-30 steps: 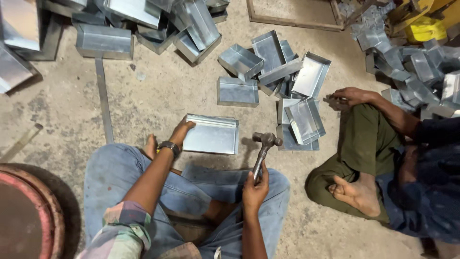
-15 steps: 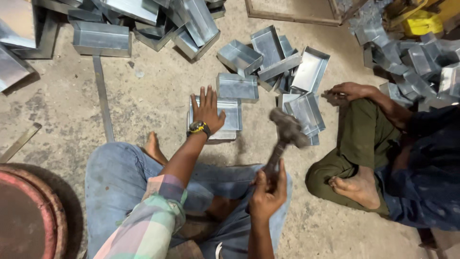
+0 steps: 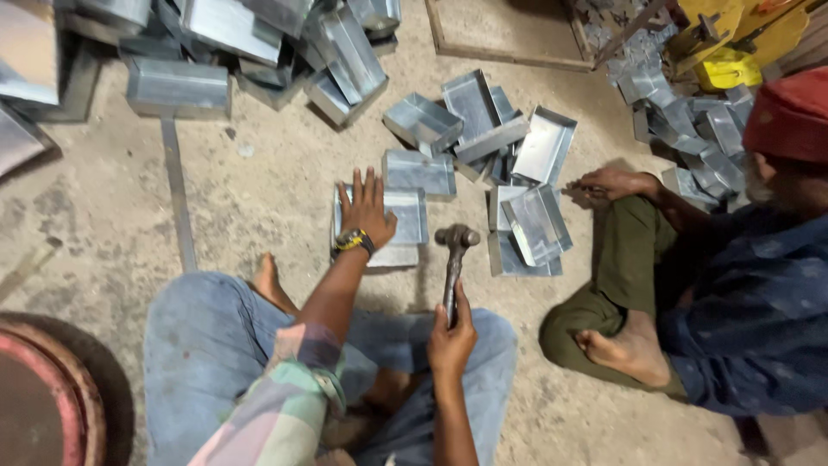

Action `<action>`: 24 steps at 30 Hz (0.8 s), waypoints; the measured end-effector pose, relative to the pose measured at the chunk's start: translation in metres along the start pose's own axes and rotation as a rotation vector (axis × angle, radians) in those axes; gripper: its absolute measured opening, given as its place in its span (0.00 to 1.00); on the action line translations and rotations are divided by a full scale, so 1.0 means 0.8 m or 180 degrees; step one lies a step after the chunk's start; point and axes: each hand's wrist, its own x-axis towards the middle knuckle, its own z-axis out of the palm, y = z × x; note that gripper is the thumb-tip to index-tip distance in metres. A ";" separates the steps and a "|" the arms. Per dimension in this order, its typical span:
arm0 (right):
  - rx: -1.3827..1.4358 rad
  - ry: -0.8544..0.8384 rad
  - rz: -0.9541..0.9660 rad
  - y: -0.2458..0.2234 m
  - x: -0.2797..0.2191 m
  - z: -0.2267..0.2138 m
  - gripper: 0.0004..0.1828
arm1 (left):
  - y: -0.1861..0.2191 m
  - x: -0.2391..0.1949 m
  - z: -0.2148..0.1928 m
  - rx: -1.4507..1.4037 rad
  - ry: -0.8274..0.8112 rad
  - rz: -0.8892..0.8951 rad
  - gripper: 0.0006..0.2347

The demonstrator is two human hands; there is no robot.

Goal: The person uses a hammer to flatten and shape the edges of small metal trays, handling each tray one at a time and striking the folded metal seams.

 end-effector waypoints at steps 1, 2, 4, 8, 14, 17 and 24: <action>0.0014 0.0039 0.0091 0.002 -0.006 -0.007 0.26 | 0.002 -0.009 0.006 0.0003 0.0067 -0.0002 0.37; 0.0049 0.0113 0.0189 0.002 -0.010 -0.009 0.26 | 0.004 -0.013 0.009 0.0029 0.0143 0.0029 0.37; -0.0415 -0.0282 0.0918 -0.003 -0.008 -0.009 0.28 | 0.008 -0.016 0.003 0.0021 0.0245 0.0047 0.38; 0.0057 -0.0126 -0.0440 -0.024 0.000 -0.008 0.28 | 0.011 -0.037 -0.013 0.0018 0.0118 0.0021 0.40; 0.1592 0.0521 0.0060 -0.061 -0.009 -0.043 0.23 | 0.020 -0.095 -0.013 0.0004 -0.0215 -0.0003 0.42; 0.2176 0.0670 -0.0953 -0.068 0.003 -0.035 0.23 | 0.022 -0.102 -0.023 0.0065 -0.0285 -0.0026 0.43; -0.0404 -0.0071 -0.0147 0.001 0.017 0.013 0.23 | 0.028 -0.101 -0.018 0.0106 0.0110 0.0059 0.40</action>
